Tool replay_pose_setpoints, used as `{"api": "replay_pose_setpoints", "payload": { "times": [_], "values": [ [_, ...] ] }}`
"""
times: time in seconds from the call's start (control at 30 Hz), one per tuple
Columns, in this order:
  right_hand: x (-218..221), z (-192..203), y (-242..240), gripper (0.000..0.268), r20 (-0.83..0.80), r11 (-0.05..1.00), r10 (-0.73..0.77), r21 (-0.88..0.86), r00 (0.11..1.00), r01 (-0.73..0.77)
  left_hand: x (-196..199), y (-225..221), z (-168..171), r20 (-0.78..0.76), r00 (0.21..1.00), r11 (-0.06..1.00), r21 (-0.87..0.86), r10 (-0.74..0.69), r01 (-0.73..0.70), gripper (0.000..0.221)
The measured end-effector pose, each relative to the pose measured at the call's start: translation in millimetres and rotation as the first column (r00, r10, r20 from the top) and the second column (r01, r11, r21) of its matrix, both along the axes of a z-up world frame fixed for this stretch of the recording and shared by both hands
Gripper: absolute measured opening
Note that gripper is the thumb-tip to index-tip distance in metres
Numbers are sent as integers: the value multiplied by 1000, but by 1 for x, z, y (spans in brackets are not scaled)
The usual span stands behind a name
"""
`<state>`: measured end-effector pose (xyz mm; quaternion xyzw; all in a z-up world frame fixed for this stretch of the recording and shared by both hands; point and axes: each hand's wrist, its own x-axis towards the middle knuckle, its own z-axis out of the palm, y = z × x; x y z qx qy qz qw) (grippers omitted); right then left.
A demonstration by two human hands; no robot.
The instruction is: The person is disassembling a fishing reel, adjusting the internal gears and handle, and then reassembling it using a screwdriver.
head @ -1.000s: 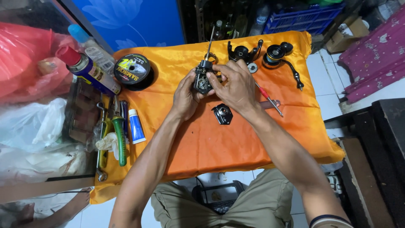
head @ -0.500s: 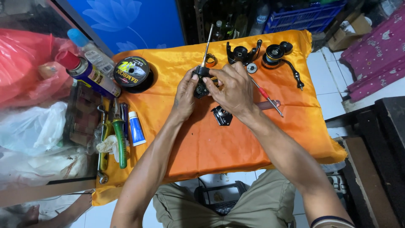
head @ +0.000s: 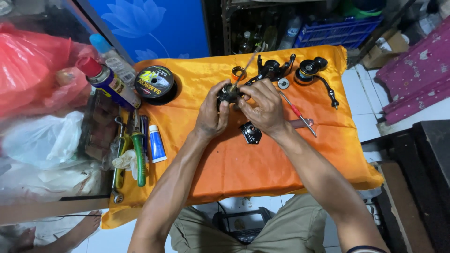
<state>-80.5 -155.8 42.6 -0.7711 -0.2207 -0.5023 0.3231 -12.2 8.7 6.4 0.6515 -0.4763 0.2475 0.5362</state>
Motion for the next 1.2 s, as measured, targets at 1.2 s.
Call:
{"api": "replay_pose_setpoints", "payload": {
  "times": [1.2],
  "values": [
    [-8, 11, -8, 12, -31, 941, 264, 229, 964, -250, 3, 4, 14, 285, 958, 994, 97, 14, -44, 45]
  ]
}}
